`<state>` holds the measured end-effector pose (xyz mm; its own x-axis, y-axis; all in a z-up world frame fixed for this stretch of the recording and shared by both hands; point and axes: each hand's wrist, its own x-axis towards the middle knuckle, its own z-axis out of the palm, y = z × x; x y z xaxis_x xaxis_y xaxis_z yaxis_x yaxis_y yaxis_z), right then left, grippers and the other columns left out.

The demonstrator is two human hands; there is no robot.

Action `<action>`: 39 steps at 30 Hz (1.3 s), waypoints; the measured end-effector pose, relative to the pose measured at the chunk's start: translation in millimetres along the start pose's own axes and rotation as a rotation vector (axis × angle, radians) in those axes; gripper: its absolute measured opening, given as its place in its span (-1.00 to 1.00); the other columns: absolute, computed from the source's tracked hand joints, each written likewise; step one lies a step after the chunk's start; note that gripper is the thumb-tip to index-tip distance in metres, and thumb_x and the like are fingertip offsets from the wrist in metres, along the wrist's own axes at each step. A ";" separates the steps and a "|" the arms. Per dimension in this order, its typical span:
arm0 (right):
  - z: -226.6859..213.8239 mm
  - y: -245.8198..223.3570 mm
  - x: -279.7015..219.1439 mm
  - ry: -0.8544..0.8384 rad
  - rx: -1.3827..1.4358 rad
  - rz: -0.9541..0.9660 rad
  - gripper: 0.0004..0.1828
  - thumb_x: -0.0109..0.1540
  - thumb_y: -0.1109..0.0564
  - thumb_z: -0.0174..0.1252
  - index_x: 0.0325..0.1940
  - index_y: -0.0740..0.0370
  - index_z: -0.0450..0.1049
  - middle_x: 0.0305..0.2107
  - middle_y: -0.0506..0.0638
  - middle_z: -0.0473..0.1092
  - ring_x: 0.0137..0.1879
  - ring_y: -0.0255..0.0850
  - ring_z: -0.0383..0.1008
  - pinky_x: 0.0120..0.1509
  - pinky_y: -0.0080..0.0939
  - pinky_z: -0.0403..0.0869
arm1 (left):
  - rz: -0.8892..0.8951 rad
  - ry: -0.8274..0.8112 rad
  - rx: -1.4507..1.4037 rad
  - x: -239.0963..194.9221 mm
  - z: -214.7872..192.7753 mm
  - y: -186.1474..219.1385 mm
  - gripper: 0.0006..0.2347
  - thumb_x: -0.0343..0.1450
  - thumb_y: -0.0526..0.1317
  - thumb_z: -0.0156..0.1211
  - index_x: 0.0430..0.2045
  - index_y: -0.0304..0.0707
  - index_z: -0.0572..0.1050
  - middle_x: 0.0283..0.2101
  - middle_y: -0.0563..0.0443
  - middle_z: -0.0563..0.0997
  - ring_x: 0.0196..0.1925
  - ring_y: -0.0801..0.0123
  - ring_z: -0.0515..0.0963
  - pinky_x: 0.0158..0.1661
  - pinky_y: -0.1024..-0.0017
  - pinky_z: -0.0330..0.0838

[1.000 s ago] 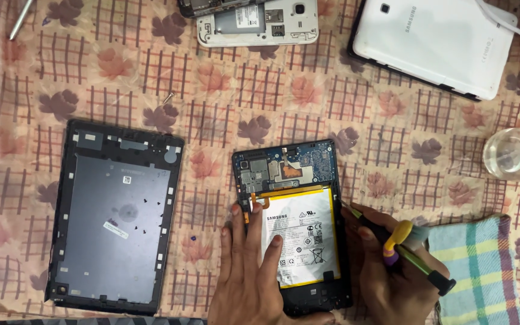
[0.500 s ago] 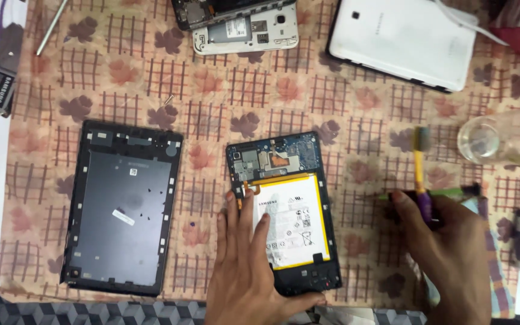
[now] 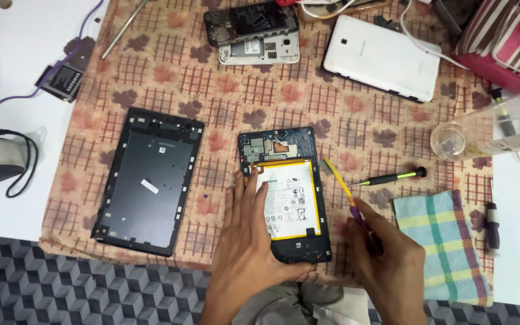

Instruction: The person uses a yellow plastic spudger to pry and separate the battery from the back housing of a disassembled smartphone. They repeatedly lift and press the battery edges to loosen adhesive, then set the spudger down and continue pressing the battery by hand.

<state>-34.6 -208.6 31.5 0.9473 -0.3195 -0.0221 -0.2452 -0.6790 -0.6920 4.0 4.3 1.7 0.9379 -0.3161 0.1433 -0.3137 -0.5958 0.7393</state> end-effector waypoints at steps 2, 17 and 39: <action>2.8 -4.4 -0.6 0.058 -0.118 -0.111 -0.60 0.20 0.23 0.25 0.14 0.24 0.58 -0.45 0.04 0.51 -0.53 -0.28 0.43 -0.43 -0.27 0.39 | -0.005 -0.006 -0.001 -1.1 -0.2 0.5 0.21 -0.12 0.11 0.69 0.29 -0.60 -0.04 0.43 -0.57 -0.01 0.51 -0.51 -0.12 0.38 -0.25 -0.12; -1.1 -16.7 -1.7 -0.059 -0.186 -0.193 -0.48 0.07 0.40 0.17 0.13 0.22 0.56 -0.42 0.08 0.52 -0.46 -0.12 0.55 -0.34 -0.15 0.48 | 0.012 0.000 -0.006 -2.5 -1.0 -2.3 0.21 -0.12 0.10 0.70 0.28 -0.62 -0.03 0.41 -0.61 0.00 0.48 -0.53 -0.12 0.37 -0.27 -0.14; -19.9 -18.8 -1.5 0.094 -0.168 -0.142 -0.68 0.19 0.39 0.22 0.03 0.35 0.62 -0.53 0.09 0.52 -0.56 -0.17 0.44 -0.48 -0.12 0.38 | 0.027 -0.001 -0.021 -3.7 -1.9 -5.6 0.21 -0.12 0.12 0.68 0.28 -0.61 -0.03 0.42 -0.63 -0.02 0.49 -0.53 -0.13 0.38 -0.22 -0.11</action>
<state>-35.5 -208.5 58.8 0.9535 -0.2672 0.1394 -0.1488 -0.8196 -0.5533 2.5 10.2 -1.8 0.9290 -0.3327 0.1622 -0.3354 -0.5714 0.7490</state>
